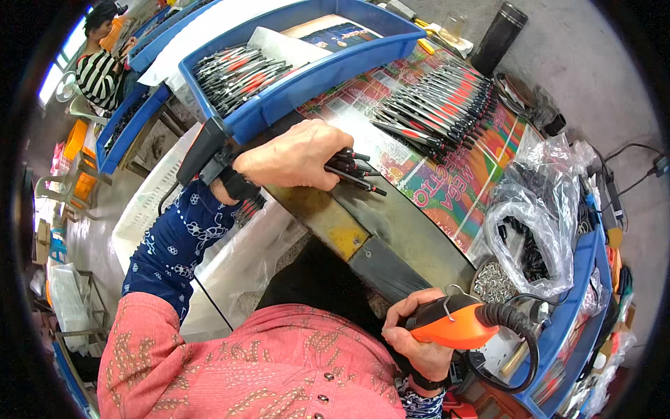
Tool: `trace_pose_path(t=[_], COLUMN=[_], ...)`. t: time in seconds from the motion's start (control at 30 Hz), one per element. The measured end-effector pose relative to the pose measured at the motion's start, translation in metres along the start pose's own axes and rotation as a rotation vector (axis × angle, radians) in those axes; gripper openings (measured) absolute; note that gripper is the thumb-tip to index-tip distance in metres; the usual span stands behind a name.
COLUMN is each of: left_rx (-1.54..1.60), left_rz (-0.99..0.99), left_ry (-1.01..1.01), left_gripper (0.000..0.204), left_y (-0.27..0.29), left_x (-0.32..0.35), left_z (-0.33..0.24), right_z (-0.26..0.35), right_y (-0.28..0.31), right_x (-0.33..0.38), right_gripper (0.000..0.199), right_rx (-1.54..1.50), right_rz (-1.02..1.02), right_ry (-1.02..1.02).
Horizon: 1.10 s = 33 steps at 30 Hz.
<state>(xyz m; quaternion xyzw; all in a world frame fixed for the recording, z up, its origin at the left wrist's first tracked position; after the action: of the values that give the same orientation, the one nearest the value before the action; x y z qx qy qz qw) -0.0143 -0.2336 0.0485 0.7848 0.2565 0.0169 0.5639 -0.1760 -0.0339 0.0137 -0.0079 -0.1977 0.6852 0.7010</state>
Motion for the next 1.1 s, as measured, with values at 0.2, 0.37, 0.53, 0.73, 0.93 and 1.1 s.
trace_pose_path(t=[0.2, 0.37, 0.53, 0.73, 0.93, 1.1], left_rx=[-0.132, -0.194, -0.179, 0.066, 0.549, 0.667], left_rz=[-0.185, -0.279, -0.319, -0.258, -0.223, -0.386], left_ry=[-0.132, -0.146, -0.16, -0.127, 0.352, 0.73], left_gripper=[0.022, 0.021, 0.023, 0.03, 0.024, 0.01], left_y=[0.008, 0.012, 0.025, 0.057, 0.047, -0.006], left_x=[0.009, 0.018, 0.028, 0.078, 0.19, 0.304], left_z=[-0.019, -0.014, -0.024, -0.034, 0.015, 0.091], right_z=[0.001, 0.001, 0.002, 0.001, 0.002, 0.005], right_y=[-0.001, 0.0, -0.003, -0.001, -0.001, -0.008], right_x=[-0.002, -0.002, -0.004, -0.003, -0.006, -0.005], right_gripper=[0.049, 0.046, 0.047, 0.053, 0.051, 0.053], right_rx=[0.047, 0.102, 0.075, 0.131, 0.121, 0.257], right_rz=[-0.03, -0.052, -0.03, -0.068, -0.046, -0.122], right_ry=[0.02, 0.013, 0.025, 0.029, 0.003, 0.063])
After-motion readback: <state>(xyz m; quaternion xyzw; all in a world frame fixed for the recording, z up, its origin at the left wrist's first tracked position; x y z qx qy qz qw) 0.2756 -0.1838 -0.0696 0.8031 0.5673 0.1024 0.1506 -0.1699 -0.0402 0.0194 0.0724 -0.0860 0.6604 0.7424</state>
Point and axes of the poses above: each hand's wrist, its own x-axis away from the middle knuckle, its own y-axis out of the back of the hand, z = x × y, the point moved 8 cm from there along -x, towards the middle knuckle, and after that the axes turned 15 degrees about -y, right-handed, at the moved point
